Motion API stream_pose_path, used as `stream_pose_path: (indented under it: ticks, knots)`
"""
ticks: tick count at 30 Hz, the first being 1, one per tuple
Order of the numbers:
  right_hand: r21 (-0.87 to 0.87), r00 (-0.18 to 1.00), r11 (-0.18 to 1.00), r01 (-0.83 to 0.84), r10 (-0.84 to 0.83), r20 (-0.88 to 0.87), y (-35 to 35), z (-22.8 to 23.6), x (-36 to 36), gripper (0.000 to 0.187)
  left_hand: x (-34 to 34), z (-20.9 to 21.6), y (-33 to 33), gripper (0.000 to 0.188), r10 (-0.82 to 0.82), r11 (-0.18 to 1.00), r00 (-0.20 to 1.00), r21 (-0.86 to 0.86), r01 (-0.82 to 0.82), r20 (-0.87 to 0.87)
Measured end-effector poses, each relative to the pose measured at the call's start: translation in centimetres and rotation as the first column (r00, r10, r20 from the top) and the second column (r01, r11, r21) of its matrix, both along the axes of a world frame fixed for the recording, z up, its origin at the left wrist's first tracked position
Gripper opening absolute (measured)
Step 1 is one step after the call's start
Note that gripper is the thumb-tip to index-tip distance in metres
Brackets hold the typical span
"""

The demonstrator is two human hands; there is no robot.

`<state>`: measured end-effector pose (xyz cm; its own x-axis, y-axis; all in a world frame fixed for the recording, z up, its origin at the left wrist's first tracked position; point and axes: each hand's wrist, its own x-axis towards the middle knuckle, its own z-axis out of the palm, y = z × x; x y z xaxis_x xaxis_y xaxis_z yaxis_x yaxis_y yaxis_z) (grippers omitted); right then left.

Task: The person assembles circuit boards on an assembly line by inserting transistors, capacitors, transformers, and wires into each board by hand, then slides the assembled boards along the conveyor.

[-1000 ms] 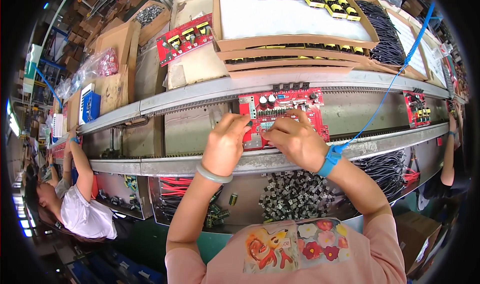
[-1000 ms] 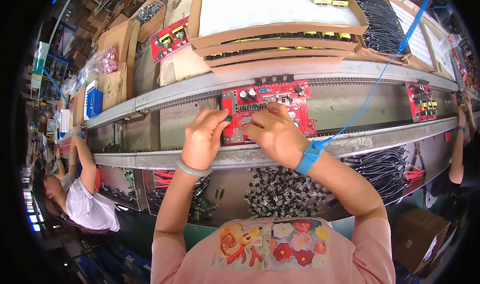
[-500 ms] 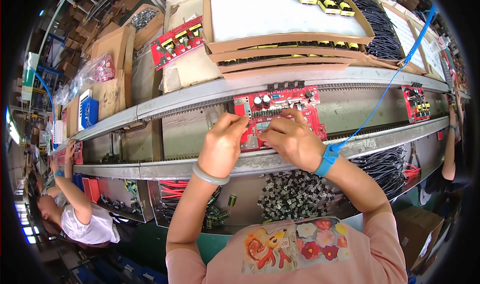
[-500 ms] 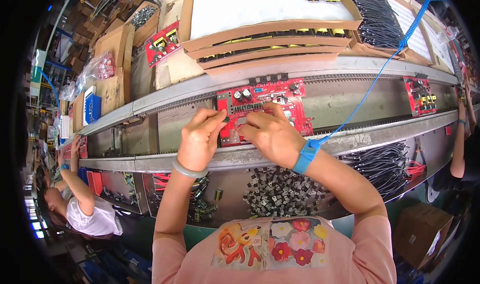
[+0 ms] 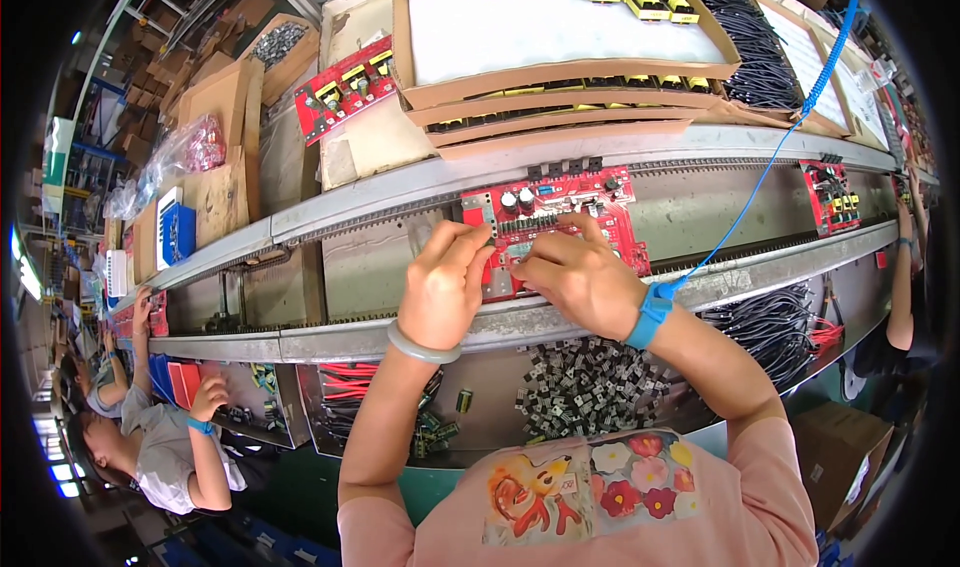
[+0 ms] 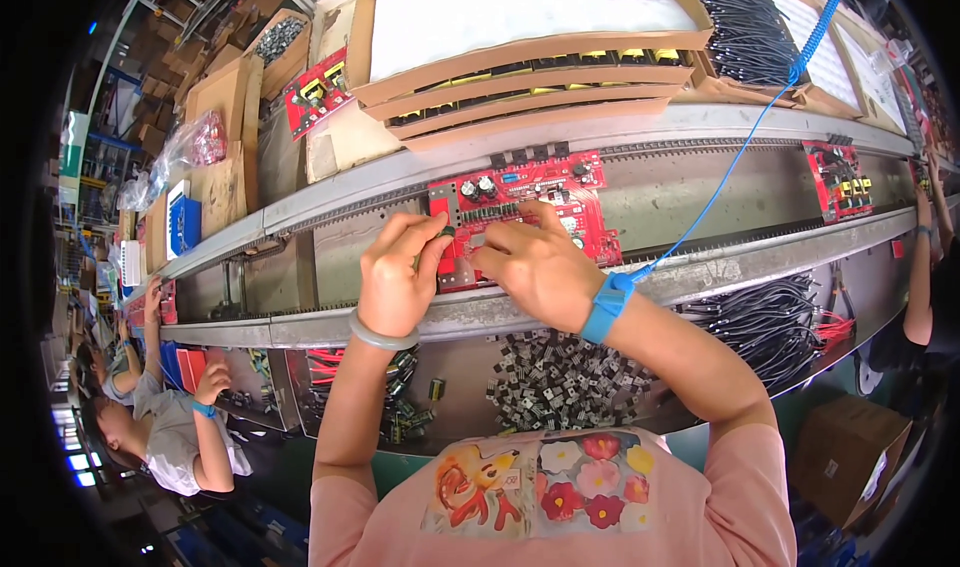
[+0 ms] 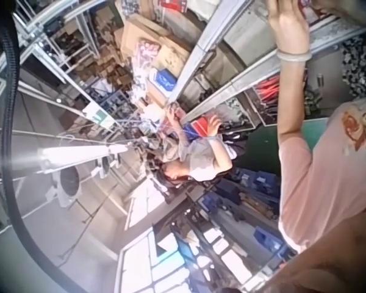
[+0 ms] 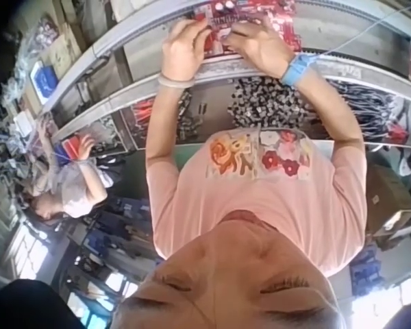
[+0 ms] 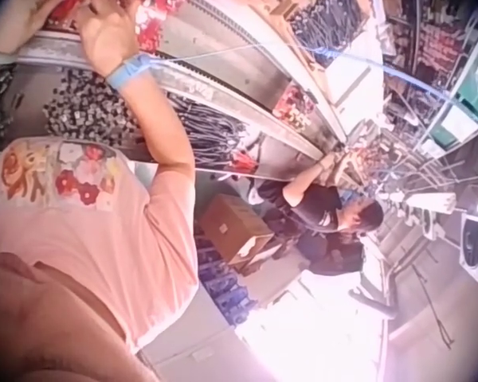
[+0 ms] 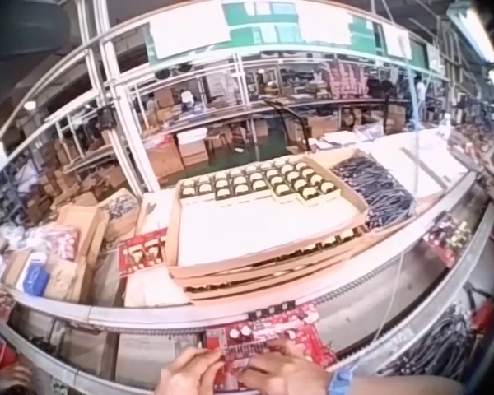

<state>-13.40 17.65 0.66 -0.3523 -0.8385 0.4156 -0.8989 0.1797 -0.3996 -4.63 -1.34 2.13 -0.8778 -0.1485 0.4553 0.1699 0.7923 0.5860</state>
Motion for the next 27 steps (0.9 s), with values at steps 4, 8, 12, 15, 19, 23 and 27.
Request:
stream_pose_path:
  ticks: [4,8,12,15,19,23,27]
  knots:
    - [0.009,1.0,1.0,0.002,-0.002,-0.002,0.1,0.1,0.0,0.021,-0.1,-0.2,0.5,0.022,-0.025,0.999,1.0,-0.027,0.025,-0.005]
    - [-0.002,1.0,1.0,0.007,-0.007,-0.015,0.2,0.0,-0.1,0.02,0.2,0.2,1.0,0.022,0.017,1.0,1.0,-0.003,-0.017,0.02]
    - [-0.027,1.0,1.0,-0.007,0.007,-0.006,0.1,0.1,-0.1,0.018,0.4,0.0,0.6,0.023,-0.012,1.0,1.0,-0.005,0.012,0.017]
    - [-0.007,1.0,1.0,-0.011,0.011,-0.004,0.2,0.0,0.0,0.016,0.3,0.4,0.8,0.023,0.003,0.998,0.999,-0.057,-0.001,0.041]
    - [0.003,1.0,1.0,-0.011,0.011,0.011,0.2,-0.3,0.2,0.015,0.2,0.8,0.9,0.023,-0.001,0.995,0.998,-0.104,0.008,0.066]
    - [0.012,1.0,1.0,-0.003,0.003,0.0,0.1,-0.5,0.0,0.014,0.3,1.1,1.2,0.022,0.022,0.986,0.99,-0.168,0.002,0.138]
    - [-0.011,1.0,1.0,0.015,-0.015,-0.016,0.2,-0.2,-0.1,0.016,-0.4,1.2,1.4,0.022,0.013,0.983,0.993,-0.186,0.008,0.115]
